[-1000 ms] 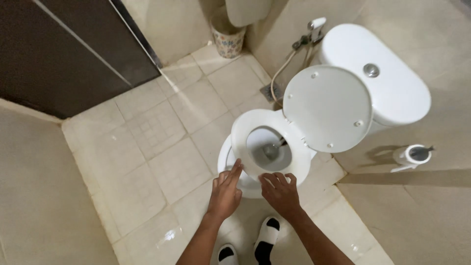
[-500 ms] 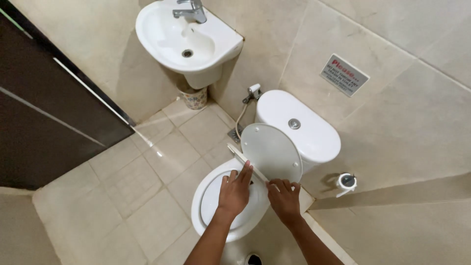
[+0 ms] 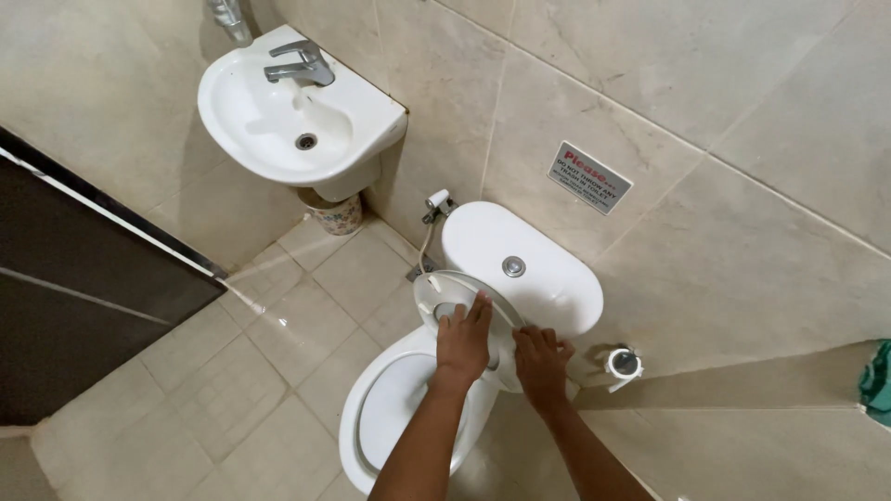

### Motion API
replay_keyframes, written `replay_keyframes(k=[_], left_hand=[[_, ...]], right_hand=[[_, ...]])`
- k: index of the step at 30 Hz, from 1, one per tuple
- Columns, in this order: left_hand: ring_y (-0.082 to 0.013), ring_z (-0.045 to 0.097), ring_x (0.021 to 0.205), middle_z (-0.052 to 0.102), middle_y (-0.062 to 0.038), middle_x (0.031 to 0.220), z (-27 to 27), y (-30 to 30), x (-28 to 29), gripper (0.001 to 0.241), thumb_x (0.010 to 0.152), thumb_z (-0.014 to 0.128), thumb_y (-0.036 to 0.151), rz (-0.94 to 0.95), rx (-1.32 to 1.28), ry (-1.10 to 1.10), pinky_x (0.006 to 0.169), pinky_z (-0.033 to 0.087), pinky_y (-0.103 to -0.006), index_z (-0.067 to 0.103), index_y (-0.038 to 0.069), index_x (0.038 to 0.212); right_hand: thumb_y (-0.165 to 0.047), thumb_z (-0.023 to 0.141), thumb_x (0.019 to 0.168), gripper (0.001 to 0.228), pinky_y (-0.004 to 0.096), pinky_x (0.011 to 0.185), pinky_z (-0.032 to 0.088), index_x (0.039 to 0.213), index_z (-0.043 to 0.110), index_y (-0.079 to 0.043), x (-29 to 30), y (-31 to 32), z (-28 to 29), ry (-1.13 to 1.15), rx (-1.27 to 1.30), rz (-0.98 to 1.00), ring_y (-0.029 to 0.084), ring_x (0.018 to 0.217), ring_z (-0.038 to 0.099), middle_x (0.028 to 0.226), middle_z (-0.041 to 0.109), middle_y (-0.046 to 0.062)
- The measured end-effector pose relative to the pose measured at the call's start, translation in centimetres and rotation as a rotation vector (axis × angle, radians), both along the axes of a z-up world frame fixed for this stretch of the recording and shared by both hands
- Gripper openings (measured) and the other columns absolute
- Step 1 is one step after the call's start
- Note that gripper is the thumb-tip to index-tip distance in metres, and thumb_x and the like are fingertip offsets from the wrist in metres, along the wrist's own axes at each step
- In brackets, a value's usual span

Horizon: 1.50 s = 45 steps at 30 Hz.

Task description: The person opens the toilet lid and uses a handheld bidet sprayer to rinse the toilet bowl. They then retrieve a bottle of cleaning liquid, pour it into the bowl, and place the bottle back on the wall shelf.

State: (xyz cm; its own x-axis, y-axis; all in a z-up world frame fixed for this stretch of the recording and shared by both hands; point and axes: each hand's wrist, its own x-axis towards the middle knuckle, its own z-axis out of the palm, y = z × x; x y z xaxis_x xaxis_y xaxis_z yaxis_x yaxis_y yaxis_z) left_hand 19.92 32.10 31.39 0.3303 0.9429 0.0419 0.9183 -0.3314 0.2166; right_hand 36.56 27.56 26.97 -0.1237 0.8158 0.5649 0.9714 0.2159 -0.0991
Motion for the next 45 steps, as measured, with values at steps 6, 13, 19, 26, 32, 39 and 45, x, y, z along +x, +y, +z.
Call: replay_keyframes(k=[6,13,19,26,32,39,45], left_hand=[[-0.0294,0.050,0.124,0.034,-0.004,0.166,0.5,1.0,0.7,0.077,0.082,0.060,0.005,-0.014,-0.056,-0.074,0.095,0.043,-0.0482,0.039,0.007,0.157],[-0.0311,0.045,0.132,0.030,-0.002,0.167,0.7,1.5,1.0,0.076,0.085,0.060,0.006,-0.001,-0.129,-0.011,0.101,0.042,-0.0529,0.035,0.010,0.156],[-0.0313,0.041,0.139,0.026,0.000,0.169,1.1,1.8,0.9,0.075,0.090,0.057,0.008,0.007,-0.213,0.001,0.108,0.040,-0.0541,0.031,0.013,0.159],[-0.0351,0.031,0.145,0.017,0.003,0.171,3.0,2.4,-0.5,0.082,0.087,0.062,0.009,-0.012,-0.359,0.028,0.115,0.034,-0.0532,0.029,0.026,0.160],[-0.0356,0.030,0.146,0.003,0.000,0.173,7.5,-0.2,-2.6,0.090,0.086,0.069,0.018,0.057,-0.386,-0.006,0.113,0.039,-0.0507,0.024,0.029,0.162],[-0.0406,0.025,0.151,0.002,-0.009,0.173,9.1,-4.1,-6.5,0.082,0.090,0.067,0.027,0.081,-0.307,0.010,0.109,0.041,-0.0548,0.027,0.027,0.161],[-0.0374,0.024,0.152,0.005,-0.010,0.171,10.9,-9.5,-10.3,0.080,0.093,0.067,0.034,0.107,-0.205,-0.071,0.109,0.040,-0.0555,0.026,0.027,0.162]], right_hand=[[-0.016,0.071,0.081,0.031,0.046,0.084,0.037,0.112,0.069,-0.021,1.2,1.1,0.3,0.006,-0.054,0.026,0.018,0.094,0.059,0.102,0.065,-0.007],[-0.012,0.066,0.083,0.027,0.045,0.083,0.039,0.108,0.071,-0.018,0.2,0.6,2.7,-0.057,-0.024,-0.012,0.018,0.091,0.060,0.102,0.067,-0.006],[-0.013,0.066,0.085,0.022,0.044,0.083,0.040,0.106,0.072,-0.016,0.6,0.9,1.8,0.036,0.015,0.032,0.019,0.090,0.060,0.101,0.067,-0.005],[-0.015,0.070,0.083,0.042,0.048,0.083,0.045,0.124,0.063,-0.010,0.5,-0.4,4.1,-0.018,-0.229,0.075,0.027,0.097,0.061,0.115,0.063,0.006],[-0.020,0.074,0.075,0.076,0.056,0.090,0.044,0.146,0.047,-0.014,0.5,-1.9,4.6,0.006,-0.347,0.015,0.033,0.114,0.057,0.141,0.049,0.012],[-0.033,0.076,0.083,0.083,0.056,0.102,0.041,0.154,0.034,-0.023,1.1,-4.6,6.1,-0.023,-0.447,-0.013,0.035,0.127,0.050,0.162,0.031,0.011],[-0.040,0.077,0.077,0.088,0.054,0.111,0.037,0.151,0.031,-0.027,0.4,-8.9,11.1,-0.007,-0.466,-0.012,0.029,0.145,0.041,0.164,0.029,0.007]])
